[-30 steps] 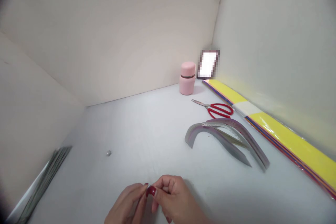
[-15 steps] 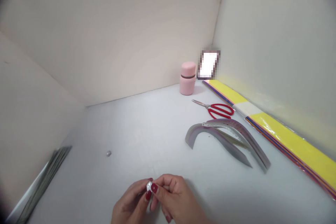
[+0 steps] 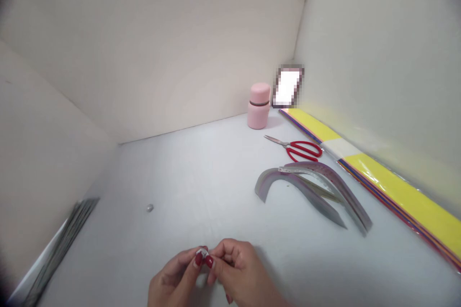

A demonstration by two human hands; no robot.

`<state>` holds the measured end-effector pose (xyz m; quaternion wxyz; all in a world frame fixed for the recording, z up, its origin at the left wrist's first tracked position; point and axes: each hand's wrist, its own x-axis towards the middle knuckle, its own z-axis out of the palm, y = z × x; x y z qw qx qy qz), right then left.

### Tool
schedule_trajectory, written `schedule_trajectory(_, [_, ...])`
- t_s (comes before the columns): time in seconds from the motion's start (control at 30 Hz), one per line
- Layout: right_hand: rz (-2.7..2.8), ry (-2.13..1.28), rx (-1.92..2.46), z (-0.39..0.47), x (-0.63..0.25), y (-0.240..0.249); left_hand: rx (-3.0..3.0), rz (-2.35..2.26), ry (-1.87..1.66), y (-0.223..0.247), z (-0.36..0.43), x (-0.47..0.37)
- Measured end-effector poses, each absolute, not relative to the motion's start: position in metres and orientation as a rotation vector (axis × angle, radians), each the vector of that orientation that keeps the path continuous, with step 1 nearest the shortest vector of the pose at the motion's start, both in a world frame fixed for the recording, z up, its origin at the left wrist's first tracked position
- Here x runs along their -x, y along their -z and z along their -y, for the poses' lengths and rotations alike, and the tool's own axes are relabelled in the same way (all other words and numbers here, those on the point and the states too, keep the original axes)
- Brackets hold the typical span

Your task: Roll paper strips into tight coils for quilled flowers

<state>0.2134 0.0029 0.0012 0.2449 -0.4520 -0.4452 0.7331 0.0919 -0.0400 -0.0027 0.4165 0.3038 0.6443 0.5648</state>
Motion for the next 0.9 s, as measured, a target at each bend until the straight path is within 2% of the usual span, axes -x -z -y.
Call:
schedule_trajectory(0.23, [1.198, -2.022, 1.243, -0.003, -0.214, -0.005, -1.197, -1.773, -1.437, 0.009, 0.043, -0.087])
schedule_trajectory(0.7, [1.196, -2.021, 1.282, -0.001, -0.213, -0.004, -0.732, -1.662, -1.367, 0.001, 0.035, -0.091])
schedule_trajectory(0.9, [1.205, -2.037, 1.219, 0.0, -0.215, -0.001, -1.289, -1.817, -1.46, 0.01, 0.043, -0.087])
